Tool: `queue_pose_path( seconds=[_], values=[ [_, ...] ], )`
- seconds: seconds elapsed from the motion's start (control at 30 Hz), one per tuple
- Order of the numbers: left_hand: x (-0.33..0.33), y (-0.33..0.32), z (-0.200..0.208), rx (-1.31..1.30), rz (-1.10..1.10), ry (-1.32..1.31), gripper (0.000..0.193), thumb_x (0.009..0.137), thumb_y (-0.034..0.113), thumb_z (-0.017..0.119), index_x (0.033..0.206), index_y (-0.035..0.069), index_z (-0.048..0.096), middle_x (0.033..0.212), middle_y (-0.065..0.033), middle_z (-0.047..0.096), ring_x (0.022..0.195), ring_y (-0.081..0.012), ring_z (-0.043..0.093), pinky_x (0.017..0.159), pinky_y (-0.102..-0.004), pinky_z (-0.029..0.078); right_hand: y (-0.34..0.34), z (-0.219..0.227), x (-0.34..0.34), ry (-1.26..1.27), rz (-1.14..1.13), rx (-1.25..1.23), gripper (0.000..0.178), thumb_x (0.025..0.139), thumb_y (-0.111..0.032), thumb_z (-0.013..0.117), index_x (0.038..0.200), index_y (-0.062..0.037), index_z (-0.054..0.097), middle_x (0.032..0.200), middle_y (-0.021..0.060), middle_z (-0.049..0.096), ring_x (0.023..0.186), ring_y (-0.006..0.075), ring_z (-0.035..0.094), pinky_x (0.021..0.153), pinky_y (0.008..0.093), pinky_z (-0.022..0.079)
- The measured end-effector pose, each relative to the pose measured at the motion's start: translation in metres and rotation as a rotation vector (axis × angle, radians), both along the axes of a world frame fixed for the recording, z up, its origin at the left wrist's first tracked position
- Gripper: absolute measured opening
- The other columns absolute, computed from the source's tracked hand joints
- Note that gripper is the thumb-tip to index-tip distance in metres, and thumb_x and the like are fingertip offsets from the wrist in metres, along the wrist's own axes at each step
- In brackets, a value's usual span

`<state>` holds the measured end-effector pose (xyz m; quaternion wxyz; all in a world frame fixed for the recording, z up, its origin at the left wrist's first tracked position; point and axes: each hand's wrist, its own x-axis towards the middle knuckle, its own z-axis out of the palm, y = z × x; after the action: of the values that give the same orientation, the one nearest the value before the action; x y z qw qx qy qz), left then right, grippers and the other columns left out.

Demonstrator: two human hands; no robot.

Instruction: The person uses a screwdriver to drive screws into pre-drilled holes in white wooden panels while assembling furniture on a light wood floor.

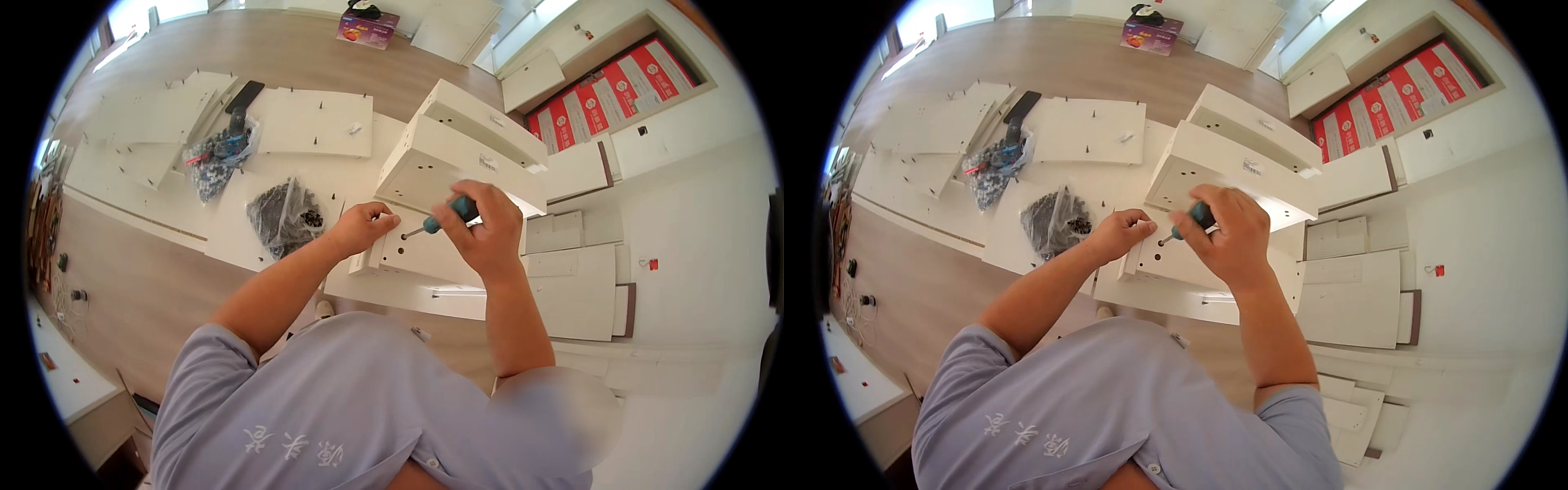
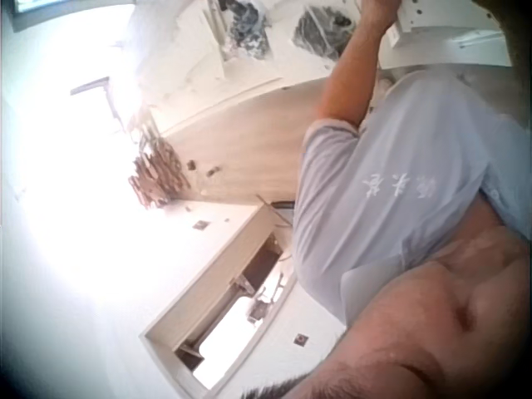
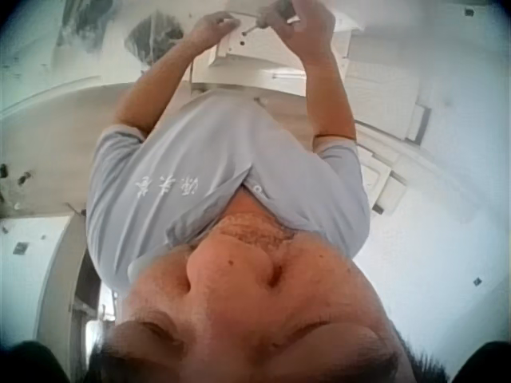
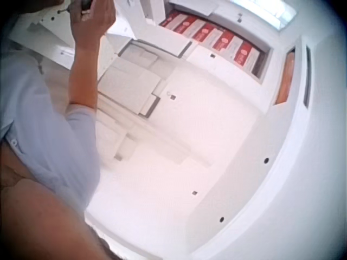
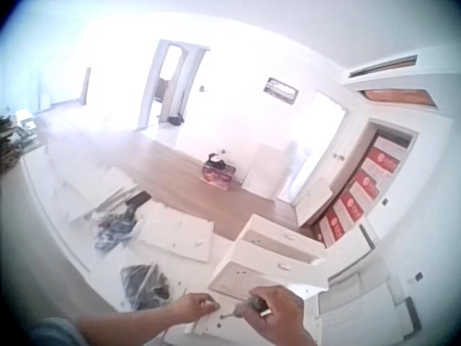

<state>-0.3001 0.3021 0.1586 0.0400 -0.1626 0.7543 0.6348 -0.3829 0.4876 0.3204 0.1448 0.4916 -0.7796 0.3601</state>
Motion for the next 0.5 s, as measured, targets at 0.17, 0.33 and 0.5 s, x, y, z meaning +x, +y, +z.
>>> queue_pose_path(
  seconds=[0.17,0.33,0.5],
  values=[
    [-0.005,-0.003,-0.027,-0.093,-0.063,0.05,0.037,0.099,0.041,0.071,0.111,0.006,0.075,0.089,-0.0084,0.07,0.083,-0.0172,0.063,0.079,-0.0344,0.052,-0.039,-0.003,-0.026,-0.685,0.958,-0.115,0.022,0.082,-0.019,0.076,0.094,-0.0006,0.074,0.098,0.0157,0.076,0.093,0.027,0.072,0.074,0.0362,0.057],
    [0.0,0.001,-0.034,-0.02,0.058,0.084,0.035,0.101,0.04,0.069,0.11,0.006,0.074,0.087,-0.0081,0.07,0.081,-0.0176,0.063,0.077,-0.0345,0.053,-0.038,-0.018,-0.01,-1.064,0.712,-0.219,0.021,0.094,-0.017,0.069,0.095,0.0033,0.07,0.073,0.0096,0.067,0.061,0.0143,0.061,0.057,0.0288,0.049],
    [-0.002,0.007,-0.007,-0.035,0.04,-0.032,0.031,0.104,0.034,0.066,0.106,0.004,0.073,0.085,-0.0014,0.067,0.081,-0.0101,0.058,0.075,-0.0302,0.049,-0.038,-0.037,0.017,-0.812,0.101,-0.818,0.021,0.102,-0.016,0.067,0.089,0.0005,0.067,0.073,0.005,0.061,0.064,0.0125,0.058,0.059,0.0271,0.047]
  ],
)
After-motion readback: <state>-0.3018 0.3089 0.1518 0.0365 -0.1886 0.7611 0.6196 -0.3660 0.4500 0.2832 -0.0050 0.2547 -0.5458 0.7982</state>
